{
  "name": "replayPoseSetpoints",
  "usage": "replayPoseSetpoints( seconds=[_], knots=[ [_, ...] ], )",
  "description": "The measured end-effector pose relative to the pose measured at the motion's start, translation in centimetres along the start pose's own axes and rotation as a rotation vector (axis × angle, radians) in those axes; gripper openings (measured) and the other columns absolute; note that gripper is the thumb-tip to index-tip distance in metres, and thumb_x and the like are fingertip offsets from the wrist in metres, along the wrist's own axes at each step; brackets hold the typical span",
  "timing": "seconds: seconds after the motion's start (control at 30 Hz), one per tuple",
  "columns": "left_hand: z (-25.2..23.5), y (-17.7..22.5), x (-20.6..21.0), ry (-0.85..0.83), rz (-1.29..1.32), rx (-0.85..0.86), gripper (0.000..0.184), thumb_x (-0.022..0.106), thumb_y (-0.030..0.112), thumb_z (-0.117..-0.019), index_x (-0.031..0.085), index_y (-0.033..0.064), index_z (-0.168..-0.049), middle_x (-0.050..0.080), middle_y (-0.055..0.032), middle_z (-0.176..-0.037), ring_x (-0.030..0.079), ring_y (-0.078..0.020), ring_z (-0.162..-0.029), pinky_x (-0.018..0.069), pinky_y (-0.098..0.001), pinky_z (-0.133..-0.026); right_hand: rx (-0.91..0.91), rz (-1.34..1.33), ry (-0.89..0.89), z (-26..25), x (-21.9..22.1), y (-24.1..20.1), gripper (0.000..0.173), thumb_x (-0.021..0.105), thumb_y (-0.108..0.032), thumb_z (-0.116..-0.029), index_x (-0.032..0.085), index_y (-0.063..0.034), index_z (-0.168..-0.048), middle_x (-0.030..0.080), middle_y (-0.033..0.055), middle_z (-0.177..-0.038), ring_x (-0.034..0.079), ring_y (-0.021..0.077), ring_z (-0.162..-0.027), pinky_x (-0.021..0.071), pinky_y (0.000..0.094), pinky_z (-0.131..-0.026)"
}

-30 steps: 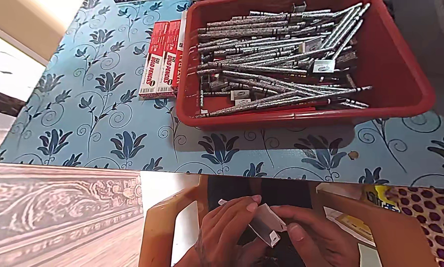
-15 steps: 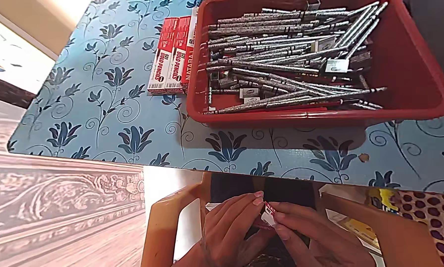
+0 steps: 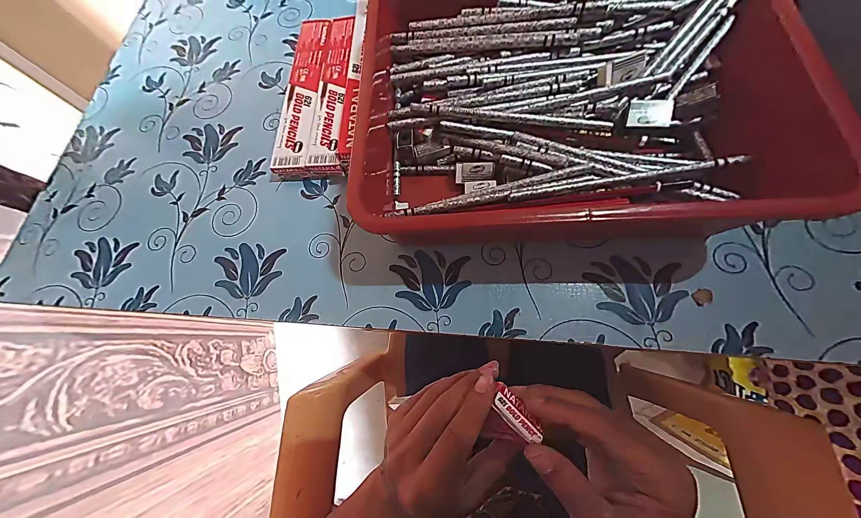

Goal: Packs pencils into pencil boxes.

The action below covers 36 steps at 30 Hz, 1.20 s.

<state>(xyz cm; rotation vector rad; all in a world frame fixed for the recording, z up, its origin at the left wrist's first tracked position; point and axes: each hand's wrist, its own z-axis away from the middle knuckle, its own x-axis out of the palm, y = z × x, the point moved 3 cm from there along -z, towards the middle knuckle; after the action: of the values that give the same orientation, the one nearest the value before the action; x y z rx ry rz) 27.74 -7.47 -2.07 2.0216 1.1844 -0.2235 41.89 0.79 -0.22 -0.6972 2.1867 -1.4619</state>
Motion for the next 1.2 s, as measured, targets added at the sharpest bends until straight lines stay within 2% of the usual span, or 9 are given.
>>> replayPoseSetpoints(
  seconds=[0.37, 0.5, 0.73, 0.8, 0.9, 0.97, 1.03, 1.1, 1.2],
  knots=[
    [0.0, -0.4, 0.1, -0.065, 0.125, -0.027, 0.056, 0.068, 0.029, -0.0990, 0.047, -0.0030, -0.140, 0.067, -0.0132, -0.130, 0.063, -0.0080, -0.122, 0.0469, -0.0210, -0.106, -0.113, 0.114, -0.009, 0.1, 0.2, 0.4, 0.020, 0.066, -0.021, -0.1008, 0.072, -0.0107, -0.117, 0.071, -0.0010, -0.126, 0.065, 0.0038, -0.118, 0.0540, 0.0176, -0.099],
    [0.1, -0.6, 0.0, -0.080, 0.225, -0.063, 0.059, 0.069, 0.029, -0.0986, 0.043, 0.0065, -0.146, 0.064, -0.0057, -0.136, 0.063, -0.0056, -0.121, 0.0498, -0.0215, -0.104, -0.116, 0.069, -0.037, 0.1, 0.2, 0.5, 0.020, 0.063, -0.019, -0.1022, 0.071, -0.0110, -0.119, 0.069, -0.0002, -0.128, 0.065, 0.0035, -0.118, 0.0546, 0.0175, -0.099],
    [-0.2, -0.8, 0.0, -0.079, 0.222, -0.021, 0.043, 0.067, 0.026, -0.0998, 0.051, 0.0055, -0.134, 0.064, -0.0070, -0.134, 0.062, -0.0075, -0.123, 0.0497, -0.0219, -0.103, -0.107, 0.109, -0.083, -0.6, 0.0, 0.5, 0.020, 0.062, -0.021, -0.1035, 0.071, -0.0096, -0.116, 0.067, 0.0022, -0.126, 0.065, 0.0025, -0.115, 0.0543, 0.0164, -0.097],
    [-0.5, -0.7, -0.5, -0.066, 0.277, -0.038, 0.042, 0.069, 0.026, -0.0984, 0.051, 0.0073, -0.132, 0.063, -0.0053, -0.134, 0.062, -0.0082, -0.123, 0.0513, -0.0235, -0.103, -0.103, 0.053, -0.083, -0.7, 0.4, 0.5, 0.026, 0.059, -0.027, -0.1050, 0.066, -0.0109, -0.123, 0.067, 0.0005, -0.128, 0.063, 0.0027, -0.119, 0.0538, 0.0180, -0.099],
    [-1.4, -0.4, -2.6, -0.045, 0.393, -0.123, 0.048, 0.070, 0.030, -0.0981, 0.051, 0.0187, -0.141, 0.060, 0.0036, -0.141, 0.062, -0.0066, -0.123, 0.0526, -0.0255, -0.103, -0.039, -0.009, -0.120, -0.4, 1.3, 0.8, 0.051, 0.063, -0.044, -0.1007, 0.055, -0.0180, -0.143, 0.062, -0.0004, -0.140, 0.062, 0.0045, -0.123, 0.0543, 0.0229, -0.100],
    [-3.1, -0.4, -5.3, 0.081, 0.386, -0.178, 0.041, 0.065, 0.038, -0.1001, 0.055, 0.0277, -0.139, 0.066, 0.0111, -0.133, 0.067, -0.0044, -0.115, 0.0572, -0.0236, -0.096, -0.019, 0.019, -0.214, -0.3, 1.6, 1.0, 0.063, 0.067, -0.046, -0.0974, 0.050, -0.0102, -0.146, 0.061, 0.0092, -0.141, 0.060, 0.0096, -0.127, 0.0488, 0.0268, -0.108],
    [-4.6, -1.1, -8.3, 0.243, 0.454, -0.236, 0.038, 0.062, 0.037, -0.1016, 0.055, 0.0277, -0.137, 0.068, 0.0075, -0.130, 0.072, -0.0094, -0.106, 0.0619, -0.0246, -0.087, -0.028, 0.059, -0.284, -0.3, 1.6, 1.3, 0.067, 0.071, -0.042, -0.0956, 0.048, -0.0045, -0.147, 0.066, 0.0154, -0.132, 0.062, 0.0129, -0.125, 0.0471, 0.0277, -0.110],
    [-4.9, -2.5, -10.3, 0.435, 0.562, -0.305, 0.035, 0.062, 0.034, -0.1017, 0.054, 0.0203, -0.133, 0.069, -0.0012, -0.128, 0.074, -0.0190, -0.103, 0.0650, -0.0321, -0.081, -0.044, 0.048, -0.322, -0.5, 1.3, 1.3, 0.062, 0.072, -0.034, -0.0961, 0.050, -0.0008, -0.144, 0.070, 0.0181, -0.125, 0.066, 0.0131, -0.119, 0.0485, 0.0260, -0.107],
    [-5.4, -3.5, -10.4, 0.590, 0.525, -0.391, 0.041, 0.062, 0.043, -0.0998, 0.047, 0.0180, -0.128, 0.069, -0.0007, -0.127, 0.074, -0.0192, -0.103, 0.0664, -0.0338, -0.074, -0.110, -0.014, -0.313, -0.6, 1.0, 0.7, 0.040, 0.070, -0.021, -0.0989, 0.059, 0.0018, -0.130, 0.069, 0.0178, -0.123, 0.065, 0.0123, -0.119, 0.0513, 0.0241, -0.104]
  ],
)
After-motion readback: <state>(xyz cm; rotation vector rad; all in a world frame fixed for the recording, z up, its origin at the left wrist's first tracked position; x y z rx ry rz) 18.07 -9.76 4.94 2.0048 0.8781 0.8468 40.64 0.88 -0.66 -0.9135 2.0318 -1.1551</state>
